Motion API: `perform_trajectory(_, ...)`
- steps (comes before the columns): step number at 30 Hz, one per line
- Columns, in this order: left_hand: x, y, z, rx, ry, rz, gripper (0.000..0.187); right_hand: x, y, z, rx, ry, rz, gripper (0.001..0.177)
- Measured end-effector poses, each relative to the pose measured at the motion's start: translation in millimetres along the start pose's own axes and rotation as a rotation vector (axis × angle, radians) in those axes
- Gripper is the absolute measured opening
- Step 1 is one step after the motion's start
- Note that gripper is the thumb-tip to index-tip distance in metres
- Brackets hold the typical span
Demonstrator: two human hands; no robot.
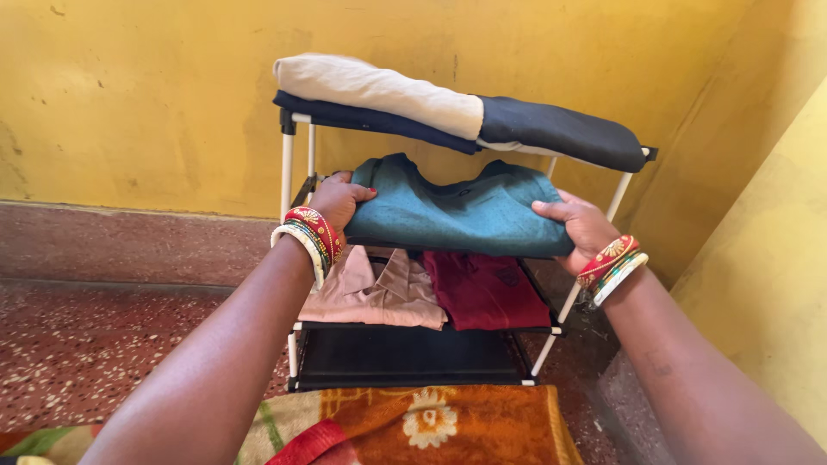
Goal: The person folds a dark green garment and places it on a small rack, then picks up a mustard-colored shirt, buttons it, and folds it neatly on the floor. The person smooths the fabric and folds the sleeves and body of the shirt.
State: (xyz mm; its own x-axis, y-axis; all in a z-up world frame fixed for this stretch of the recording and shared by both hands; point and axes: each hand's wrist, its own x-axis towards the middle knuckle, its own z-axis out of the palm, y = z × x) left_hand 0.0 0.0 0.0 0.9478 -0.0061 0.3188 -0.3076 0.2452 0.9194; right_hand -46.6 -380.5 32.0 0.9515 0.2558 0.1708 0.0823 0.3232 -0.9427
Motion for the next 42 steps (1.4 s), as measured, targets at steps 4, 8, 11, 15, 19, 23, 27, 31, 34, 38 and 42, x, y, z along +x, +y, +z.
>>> perform_trajectory(4,-11,3,-8,0.016,0.034,-0.022,0.038,10,11,3,-0.029,0.028,-0.004,0.036)
perform_trajectory(8,-16,5,-12,-0.061,0.008,0.034,0.035,19,22,11,-0.005,-0.014,-0.064,0.039)
perform_trajectory(11,-19,10,-13,-0.095,-0.019,0.07,0.035,21,23,17,0.018,-0.035,-0.094,0.041)
perform_trajectory(15,-39,11,-6,-0.019,0.004,0.018,0.037,0,27,23,-0.001,-0.013,-0.078,0.043)
perform_trajectory(19,-69,1,-6,-0.158,-0.169,0.002,0.042,-38,37,16,0.005,-0.035,-0.068,0.05)
perform_trajectory(23,-78,-6,0,-0.118,-0.072,-0.129,0.05,-41,54,7,0.041,0.041,0.191,0.045)
perform_trajectory(27,-77,-5,5,0.078,0.131,-0.372,0.056,-24,76,3,0.136,0.181,0.436,0.048)
perform_trajectory(31,-71,-6,4,0.237,-0.018,-0.36,0.056,-19,81,-4,-0.039,0.149,0.363,0.049)
perform_trajectory(34,-59,0,1,0.402,-0.02,-0.264,0.059,-8,70,2,-0.137,0.1,0.185,0.055)
perform_trajectory(38,-20,13,-12,0.758,0.05,-0.077,0.071,46,51,1,-0.329,0.223,0.035,0.055)
perform_trajectory(42,22,26,-46,0.643,0.184,0.01,0.074,122,56,-14,-0.447,0.18,-0.016,0.062)
